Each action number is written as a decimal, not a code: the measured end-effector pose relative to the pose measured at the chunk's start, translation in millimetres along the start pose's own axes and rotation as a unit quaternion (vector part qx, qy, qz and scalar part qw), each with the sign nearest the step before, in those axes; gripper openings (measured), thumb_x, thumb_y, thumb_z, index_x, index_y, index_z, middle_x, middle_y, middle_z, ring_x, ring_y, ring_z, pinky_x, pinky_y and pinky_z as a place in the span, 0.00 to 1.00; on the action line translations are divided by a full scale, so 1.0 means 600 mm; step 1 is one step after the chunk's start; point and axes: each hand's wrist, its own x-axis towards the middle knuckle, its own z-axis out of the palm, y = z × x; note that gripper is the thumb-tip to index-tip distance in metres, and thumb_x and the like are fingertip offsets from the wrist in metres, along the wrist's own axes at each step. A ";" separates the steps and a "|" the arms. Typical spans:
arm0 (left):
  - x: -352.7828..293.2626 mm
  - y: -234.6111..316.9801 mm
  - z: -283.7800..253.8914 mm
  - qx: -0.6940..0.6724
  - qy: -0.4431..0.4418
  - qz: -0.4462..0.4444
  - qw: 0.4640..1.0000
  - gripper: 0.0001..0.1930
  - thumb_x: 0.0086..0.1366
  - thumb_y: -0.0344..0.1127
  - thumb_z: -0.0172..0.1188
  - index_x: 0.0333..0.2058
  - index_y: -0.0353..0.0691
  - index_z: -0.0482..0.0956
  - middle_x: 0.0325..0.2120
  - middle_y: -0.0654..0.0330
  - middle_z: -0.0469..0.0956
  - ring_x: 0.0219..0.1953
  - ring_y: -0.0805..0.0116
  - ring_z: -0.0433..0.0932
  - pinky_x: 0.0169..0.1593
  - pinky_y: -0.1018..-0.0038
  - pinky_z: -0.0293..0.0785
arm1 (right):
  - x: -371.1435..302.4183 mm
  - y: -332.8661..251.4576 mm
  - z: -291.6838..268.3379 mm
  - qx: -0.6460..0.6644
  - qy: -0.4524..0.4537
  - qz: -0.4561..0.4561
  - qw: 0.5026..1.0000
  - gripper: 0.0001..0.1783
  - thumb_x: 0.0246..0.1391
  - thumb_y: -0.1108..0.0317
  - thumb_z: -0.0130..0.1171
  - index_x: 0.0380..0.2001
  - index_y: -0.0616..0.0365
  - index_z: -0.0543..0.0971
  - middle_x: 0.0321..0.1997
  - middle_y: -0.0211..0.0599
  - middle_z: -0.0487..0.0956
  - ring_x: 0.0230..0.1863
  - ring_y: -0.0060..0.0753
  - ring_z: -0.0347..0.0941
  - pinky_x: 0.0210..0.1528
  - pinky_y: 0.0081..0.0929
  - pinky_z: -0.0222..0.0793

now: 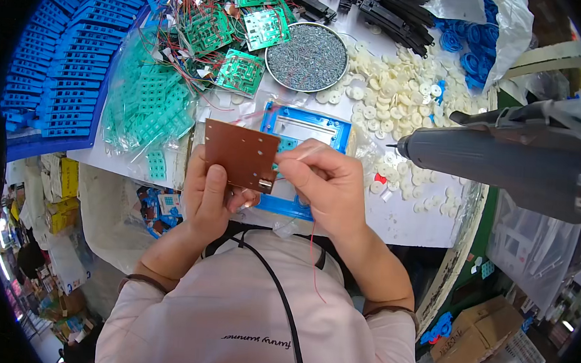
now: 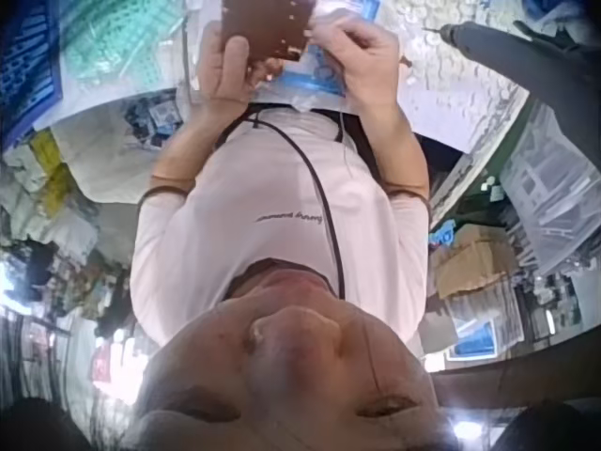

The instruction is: Assemble electronic toys by placing circuit boards into plastic casings and fastening them with an electric screwdriver.

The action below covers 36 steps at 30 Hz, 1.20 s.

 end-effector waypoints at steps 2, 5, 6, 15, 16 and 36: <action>0.000 -0.008 0.003 -0.053 0.027 0.038 0.998 0.09 0.80 0.36 0.42 0.50 0.37 0.64 0.35 0.55 0.78 0.22 0.81 0.68 0.31 0.76 0.75 | -0.015 0.005 0.002 0.097 0.069 0.077 0.990 0.05 0.64 0.76 0.60 0.37 0.66 0.84 0.30 0.30 0.77 0.18 0.14 0.61 0.19 0.19 0.52; -0.011 -0.009 0.016 -0.038 0.075 -0.004 0.996 0.10 0.81 0.35 0.40 0.52 0.37 0.62 0.33 0.56 0.78 0.22 0.82 0.67 0.32 0.77 0.74 | -0.053 0.011 0.005 0.197 0.111 0.136 0.964 0.05 0.63 0.75 0.61 0.35 0.66 0.84 0.26 0.27 0.75 0.16 0.12 0.58 0.18 0.19 0.49; -0.017 -0.009 0.016 -0.009 0.063 -0.017 0.998 0.09 0.80 0.35 0.41 0.51 0.36 0.64 0.32 0.56 0.78 0.22 0.80 0.69 0.32 0.76 0.74 | -0.074 0.011 -0.001 0.174 0.102 0.165 0.965 0.05 0.63 0.75 0.62 0.37 0.67 0.84 0.26 0.28 0.76 0.18 0.13 0.60 0.19 0.19 0.52; -0.029 0.037 -0.002 0.374 -0.345 -0.101 0.855 0.07 0.64 0.31 0.63 0.40 0.40 0.80 0.32 0.53 0.80 0.37 0.47 0.80 0.40 0.58 0.74 | -0.144 -0.058 -0.076 -0.401 -0.157 0.015 0.902 0.45 0.44 0.53 0.78 0.62 0.67 0.74 0.56 0.50 0.75 0.56 0.49 0.70 0.61 0.41 0.63; -0.037 0.022 0.001 0.331 -0.302 0.004 0.894 0.10 0.61 0.32 0.66 0.41 0.40 0.78 0.32 0.55 0.79 0.36 0.49 0.79 0.40 0.56 0.73 | -0.135 -0.051 -0.061 -0.389 -0.165 0.045 0.905 0.49 0.41 0.51 0.79 0.64 0.66 0.73 0.60 0.51 0.71 0.59 0.51 0.67 0.64 0.43 0.59; -0.075 0.026 -0.035 0.034 -0.153 -0.295 0.943 0.45 0.67 0.20 0.58 0.75 0.40 0.41 0.56 0.51 0.70 0.53 0.67 0.75 0.59 0.68 0.72 | 0.069 0.010 -0.038 -0.377 -0.131 0.079 0.913 0.22 0.52 0.68 0.73 0.49 0.64 0.80 0.37 0.39 0.85 0.36 0.27 0.80 0.40 0.25 0.74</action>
